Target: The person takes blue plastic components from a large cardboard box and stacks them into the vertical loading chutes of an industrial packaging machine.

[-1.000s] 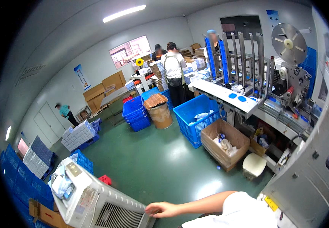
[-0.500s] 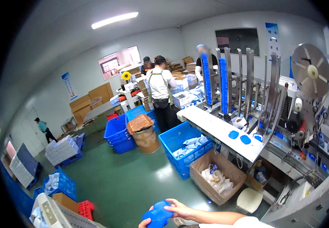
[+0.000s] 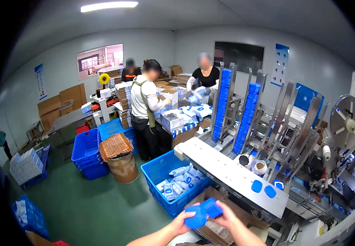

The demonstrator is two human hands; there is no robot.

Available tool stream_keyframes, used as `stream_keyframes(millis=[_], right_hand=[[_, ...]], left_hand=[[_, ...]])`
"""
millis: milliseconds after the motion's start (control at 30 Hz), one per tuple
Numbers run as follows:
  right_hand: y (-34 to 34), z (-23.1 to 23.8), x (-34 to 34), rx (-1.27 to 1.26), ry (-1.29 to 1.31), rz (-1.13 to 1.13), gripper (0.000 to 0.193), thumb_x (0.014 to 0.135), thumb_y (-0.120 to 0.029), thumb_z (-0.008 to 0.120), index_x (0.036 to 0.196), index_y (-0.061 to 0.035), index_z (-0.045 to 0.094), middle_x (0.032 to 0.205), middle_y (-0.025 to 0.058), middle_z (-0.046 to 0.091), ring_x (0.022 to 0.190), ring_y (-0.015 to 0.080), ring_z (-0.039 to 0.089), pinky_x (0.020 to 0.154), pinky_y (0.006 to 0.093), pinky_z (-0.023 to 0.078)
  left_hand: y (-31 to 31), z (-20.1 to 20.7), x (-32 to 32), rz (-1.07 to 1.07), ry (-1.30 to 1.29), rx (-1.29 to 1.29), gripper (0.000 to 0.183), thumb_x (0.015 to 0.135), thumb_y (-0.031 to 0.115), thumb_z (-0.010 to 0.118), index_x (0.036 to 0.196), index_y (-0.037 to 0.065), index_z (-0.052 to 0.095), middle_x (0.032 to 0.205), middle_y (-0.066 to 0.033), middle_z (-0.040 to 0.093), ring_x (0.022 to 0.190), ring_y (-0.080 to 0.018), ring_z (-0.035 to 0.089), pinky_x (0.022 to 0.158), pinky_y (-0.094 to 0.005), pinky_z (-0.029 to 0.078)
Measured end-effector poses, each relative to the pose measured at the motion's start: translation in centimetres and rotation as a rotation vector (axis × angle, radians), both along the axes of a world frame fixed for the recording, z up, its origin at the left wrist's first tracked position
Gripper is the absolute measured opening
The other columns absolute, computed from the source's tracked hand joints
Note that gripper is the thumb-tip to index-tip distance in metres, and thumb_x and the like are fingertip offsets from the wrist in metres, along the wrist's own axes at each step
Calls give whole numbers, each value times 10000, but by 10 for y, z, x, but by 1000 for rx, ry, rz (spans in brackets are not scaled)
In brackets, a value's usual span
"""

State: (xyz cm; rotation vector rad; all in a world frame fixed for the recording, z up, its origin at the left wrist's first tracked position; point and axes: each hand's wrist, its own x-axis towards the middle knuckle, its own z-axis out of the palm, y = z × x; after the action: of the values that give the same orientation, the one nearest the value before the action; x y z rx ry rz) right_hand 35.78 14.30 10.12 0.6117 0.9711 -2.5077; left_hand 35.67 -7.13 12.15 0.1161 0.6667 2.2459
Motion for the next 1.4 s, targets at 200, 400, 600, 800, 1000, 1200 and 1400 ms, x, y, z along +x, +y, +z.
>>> stream_keyframes(millis=[200, 400, 600, 800, 1000, 1200, 1400], right_hand=[[84, 10, -120, 26, 43, -306, 385, 853, -315, 558, 1157, -83, 516, 1120, 108, 578, 1030, 264, 544, 866, 432, 432], [104, 24, -212, 113, 26, -213, 321, 834, -379, 583, 1057, -150, 564, 1006, 54, 617, 916, 200, 574, 734, 324, 381], [69, 21, -276, 76, 64, -166, 355, 841, -362, 586, 1102, -127, 530, 1061, 67, 596, 945, 212, 574, 735, 340, 435], [77, 24, -288, 281, 100, -175, 241, 861, -276, 579, 1050, -134, 531, 1065, 80, 585, 984, 238, 585, 871, 464, 466], [79, 28, -252, 195, -44, -313, 258, 860, -258, 574, 1088, -143, 535, 1048, 63, 585, 951, 249, 592, 785, 465, 502], [53, 28, -248, 309, -43, -448, 316, 856, -254, 566, 1142, -124, 527, 1084, 82, 578, 973, 249, 583, 807, 456, 494], [50, 10, -245, 254, 19, -520, 300, 854, -249, 567, 1124, -120, 540, 1041, 78, 597, 945, 238, 593, 806, 428, 498]], left_hand=[[-7, 63, -188, 513, 858, -634, 957, 709, 134, 715, 1423, 103, 78, 1173, -144, 508, 1050, -270, 538, 914, -434, 437], [12, 213, -311, 1194, 1968, -1180, 1024, 609, 79, 720, 1427, 89, 105, 1043, -166, 497, 874, -359, 557, 724, -395, 497], [8, 232, -381, 1281, 1977, -1178, 943, 631, 73, 720, 1392, 64, 162, 1102, -197, 547, 957, -356, 579, 752, -400, 508], [20, 155, -434, 432, 1581, -853, 813, 664, 222, 759, 1315, 60, 300, 1196, -175, 494, 1098, -276, 514, 923, -371, 419], [85, -25, -425, -456, 944, -780, 749, 746, 371, 711, 1315, 30, 363, 1274, -245, 417, 1144, -337, 438, 959, -407, 373], [89, -8, -445, -38, 1536, -1155, 611, 726, 418, 706, 1185, 56, 528, 1296, -198, 387, 1182, -367, 321, 962, -494, 296], [34, 230, -533, 1216, 1927, -690, 484, 585, 259, 803, 1008, 85, 646, 910, -69, 399, 878, -233, 381, 794, -348, 341]])
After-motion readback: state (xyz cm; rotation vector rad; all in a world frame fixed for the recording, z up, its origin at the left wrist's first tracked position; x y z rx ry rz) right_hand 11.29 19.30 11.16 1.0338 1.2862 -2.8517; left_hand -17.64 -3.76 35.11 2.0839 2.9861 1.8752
